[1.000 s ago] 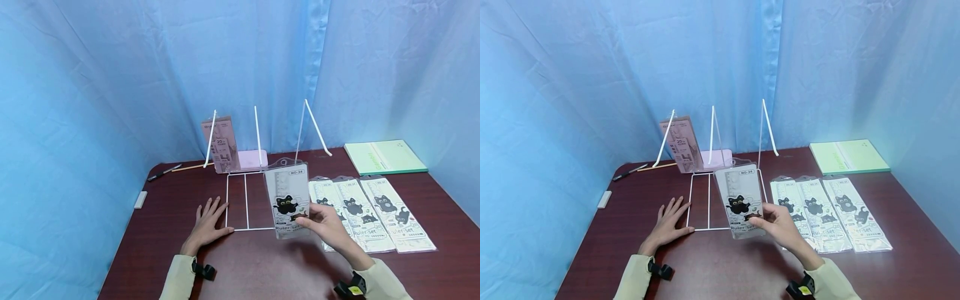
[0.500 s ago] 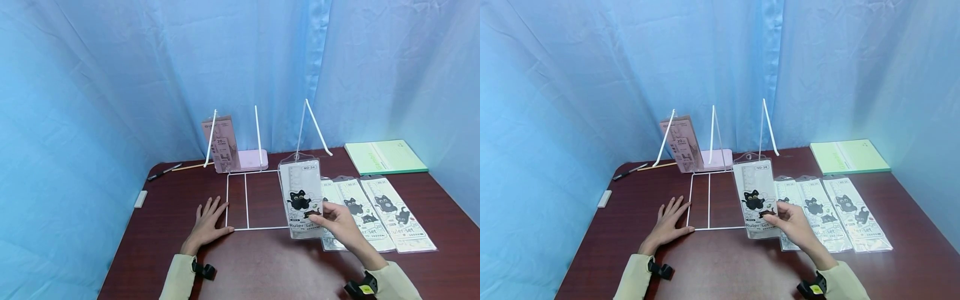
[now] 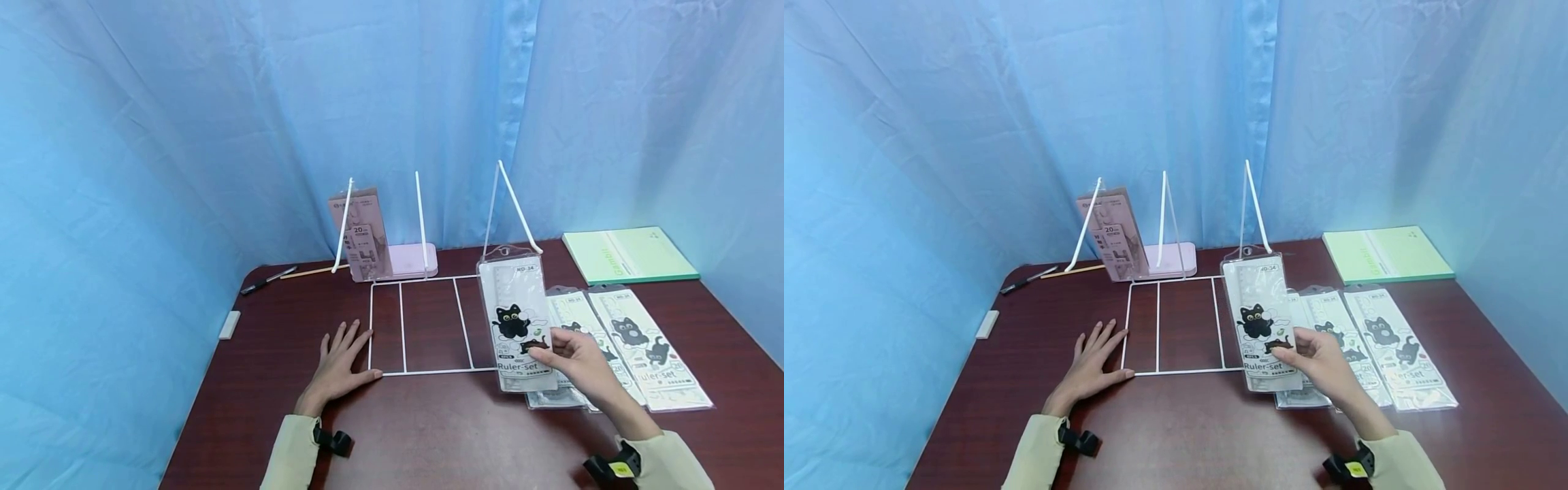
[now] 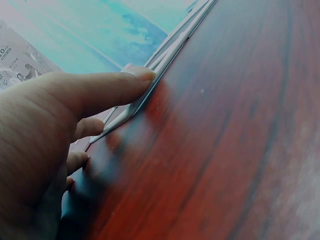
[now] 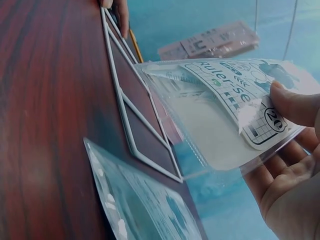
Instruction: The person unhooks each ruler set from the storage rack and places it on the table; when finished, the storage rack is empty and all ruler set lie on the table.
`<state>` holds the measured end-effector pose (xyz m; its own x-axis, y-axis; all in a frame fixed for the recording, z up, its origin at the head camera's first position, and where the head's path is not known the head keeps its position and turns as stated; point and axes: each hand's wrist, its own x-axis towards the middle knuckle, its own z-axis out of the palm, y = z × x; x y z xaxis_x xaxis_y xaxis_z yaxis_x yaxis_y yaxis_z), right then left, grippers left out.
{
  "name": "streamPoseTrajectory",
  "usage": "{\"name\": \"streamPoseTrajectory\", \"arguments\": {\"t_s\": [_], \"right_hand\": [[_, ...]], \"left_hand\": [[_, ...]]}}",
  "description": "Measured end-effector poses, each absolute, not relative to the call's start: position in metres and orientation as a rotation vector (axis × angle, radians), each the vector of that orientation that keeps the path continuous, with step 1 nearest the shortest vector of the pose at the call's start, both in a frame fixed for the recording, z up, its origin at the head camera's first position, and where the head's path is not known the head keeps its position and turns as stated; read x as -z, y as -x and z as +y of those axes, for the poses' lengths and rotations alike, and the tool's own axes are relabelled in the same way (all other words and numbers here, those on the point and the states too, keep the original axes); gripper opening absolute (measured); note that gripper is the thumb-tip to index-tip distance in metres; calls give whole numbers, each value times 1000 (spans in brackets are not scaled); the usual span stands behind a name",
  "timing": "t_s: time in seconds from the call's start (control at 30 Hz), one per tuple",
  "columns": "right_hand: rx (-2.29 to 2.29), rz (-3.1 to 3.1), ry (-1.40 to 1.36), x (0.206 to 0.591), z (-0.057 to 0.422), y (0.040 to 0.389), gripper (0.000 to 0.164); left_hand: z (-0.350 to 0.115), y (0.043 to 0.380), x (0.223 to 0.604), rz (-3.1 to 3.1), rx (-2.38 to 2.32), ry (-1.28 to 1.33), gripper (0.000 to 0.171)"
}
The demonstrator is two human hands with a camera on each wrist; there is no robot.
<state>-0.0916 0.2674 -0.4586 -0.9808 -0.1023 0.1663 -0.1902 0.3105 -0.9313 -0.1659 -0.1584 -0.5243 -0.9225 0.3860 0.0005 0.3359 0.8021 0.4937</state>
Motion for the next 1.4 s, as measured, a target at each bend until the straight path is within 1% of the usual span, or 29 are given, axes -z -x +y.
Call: {"name": "streamPoseTrajectory", "arguments": {"t_s": [0.17,0.27,0.63,0.87,0.97,1.17,1.4], "right_hand": [[-1760,-2493,-223,456,283,93,17],[-1725,-2507,-181,456,293,94,14],[-1657,-2562,-101,457,334,97,21],[-1717,-2609,-98,458,359,101,26],[-1677,-2633,-67,460,372,103,24],[-1783,-2617,6,466,399,106,27],[-1780,-2639,156,469,437,104,23]], "left_hand": [[-158,167,524,2885,-768,-586,87],[-158,166,524,2885,-767,-586,87],[-158,166,523,2890,-770,-574,87],[-159,165,524,2883,-776,-564,87],[-159,165,524,2883,-774,-561,87],[-158,165,522,2878,-772,-568,86],[-157,166,521,2887,-783,-590,87]]}}
